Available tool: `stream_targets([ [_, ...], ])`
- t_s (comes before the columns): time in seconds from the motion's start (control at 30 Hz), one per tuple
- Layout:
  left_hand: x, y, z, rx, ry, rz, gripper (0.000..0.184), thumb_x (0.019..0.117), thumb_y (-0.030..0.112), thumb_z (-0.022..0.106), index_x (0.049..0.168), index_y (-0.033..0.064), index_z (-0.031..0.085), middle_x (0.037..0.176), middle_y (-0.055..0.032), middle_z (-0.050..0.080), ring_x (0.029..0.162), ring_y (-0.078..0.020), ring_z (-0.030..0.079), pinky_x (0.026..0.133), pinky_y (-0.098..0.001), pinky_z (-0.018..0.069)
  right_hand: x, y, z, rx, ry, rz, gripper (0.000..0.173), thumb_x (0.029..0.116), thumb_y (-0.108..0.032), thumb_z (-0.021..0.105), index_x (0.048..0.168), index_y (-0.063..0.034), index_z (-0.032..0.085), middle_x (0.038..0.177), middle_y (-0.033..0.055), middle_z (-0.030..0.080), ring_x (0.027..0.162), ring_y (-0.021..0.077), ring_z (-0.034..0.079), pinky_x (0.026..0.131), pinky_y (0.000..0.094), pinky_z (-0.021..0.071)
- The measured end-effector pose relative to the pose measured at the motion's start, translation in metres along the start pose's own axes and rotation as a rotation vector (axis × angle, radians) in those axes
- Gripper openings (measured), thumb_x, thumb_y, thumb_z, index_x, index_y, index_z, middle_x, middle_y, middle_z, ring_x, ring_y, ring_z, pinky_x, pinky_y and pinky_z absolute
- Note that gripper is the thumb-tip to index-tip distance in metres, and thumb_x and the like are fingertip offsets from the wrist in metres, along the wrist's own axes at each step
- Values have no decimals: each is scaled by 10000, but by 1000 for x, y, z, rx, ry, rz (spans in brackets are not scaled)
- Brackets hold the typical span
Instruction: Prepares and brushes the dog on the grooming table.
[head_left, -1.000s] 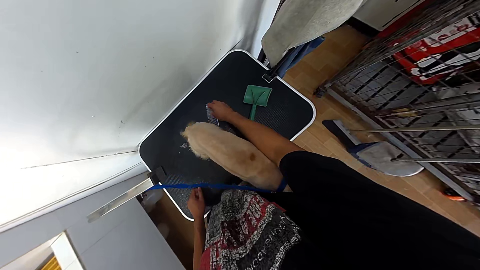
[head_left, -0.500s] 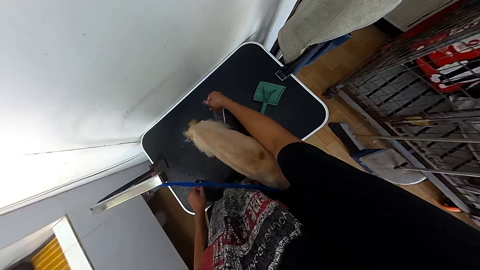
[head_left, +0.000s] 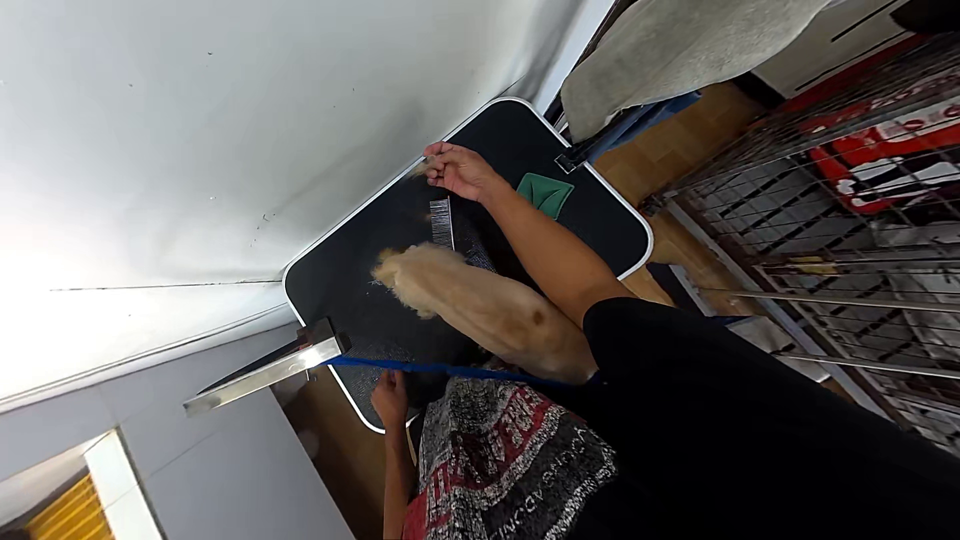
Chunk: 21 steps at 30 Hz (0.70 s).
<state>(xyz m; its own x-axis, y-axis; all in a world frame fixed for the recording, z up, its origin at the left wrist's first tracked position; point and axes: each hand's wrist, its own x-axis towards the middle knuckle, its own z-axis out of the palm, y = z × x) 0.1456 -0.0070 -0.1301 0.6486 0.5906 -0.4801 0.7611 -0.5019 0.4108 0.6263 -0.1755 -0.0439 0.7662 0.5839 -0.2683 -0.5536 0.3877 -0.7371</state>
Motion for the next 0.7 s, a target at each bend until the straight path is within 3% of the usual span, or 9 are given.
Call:
stream_targets([
  [0.07,2,2,-5,-14,-26,-5,398,1057,372,521,986,53,748,783,-90,739,735,-277,718,742,-572,558,-7,-3,4,-211,17,41,214,1036,-78,409,1138,-57,595,776,-14,555,712,116,590,770,342,556],
  [0.13,5,1,-7,-26,-47,-9,404,1062,379,512,995,58,747,790,-82,745,736,-270,722,746,-564,563,-6,7,4,-643,61,91,237,1059,-121,466,1170,19,621,864,86,597,738,160,602,766,363,555],
  [0.23,6,-2,-5,-41,-53,-8,411,1063,393,512,1008,60,747,790,-79,748,736,-262,728,753,-558,571,5,46,-11,-1190,29,215,338,1061,-254,555,1235,22,639,1106,235,683,981,354,688,924,555,540],
  [0.3,6,-3,-6,-51,-45,-1,407,1063,390,518,995,60,747,782,-71,745,728,-253,725,745,-546,572,10,73,-17,-1425,-50,236,398,1026,-306,624,1259,16,625,1189,270,665,1132,433,647,989,636,493],
  [0.4,4,-2,-5,-68,-22,7,397,1062,384,526,993,59,744,777,-70,742,718,-248,720,737,-540,572,4,85,-8,-1666,-106,185,251,1019,-171,596,1209,-19,660,1212,257,646,1183,443,616,974,632,500],
  [0.5,2,-3,-3,-73,-9,-2,390,1064,381,527,981,68,746,771,-63,742,716,-245,721,734,-538,572,5,79,-2,-1572,-90,196,242,1051,-167,545,1167,-9,688,1182,239,682,1165,415,641,992,614,494],
  [0.6,5,-4,-3,-71,-18,-10,392,1063,390,526,979,77,748,772,-56,743,720,-240,721,740,-535,571,12,71,-8,-1077,52,162,320,1092,-193,468,1242,47,616,1121,224,688,995,316,687,917,493,549],
  [0.67,7,-5,-4,-69,-23,-9,394,1063,389,526,981,78,752,771,-55,745,717,-239,721,737,-536,571,9,55,-1,-750,109,161,332,1118,-202,412,1300,48,535,1200,197,659,1028,238,681,909,404,558],
  [0.7,7,-5,-5,-65,-29,-11,397,1064,396,522,983,83,752,771,-51,745,714,-234,722,735,-534,573,9,49,1,-634,137,142,309,1118,-198,417,1282,42,522,1175,177,662,990,204,689,878,366,568],
])
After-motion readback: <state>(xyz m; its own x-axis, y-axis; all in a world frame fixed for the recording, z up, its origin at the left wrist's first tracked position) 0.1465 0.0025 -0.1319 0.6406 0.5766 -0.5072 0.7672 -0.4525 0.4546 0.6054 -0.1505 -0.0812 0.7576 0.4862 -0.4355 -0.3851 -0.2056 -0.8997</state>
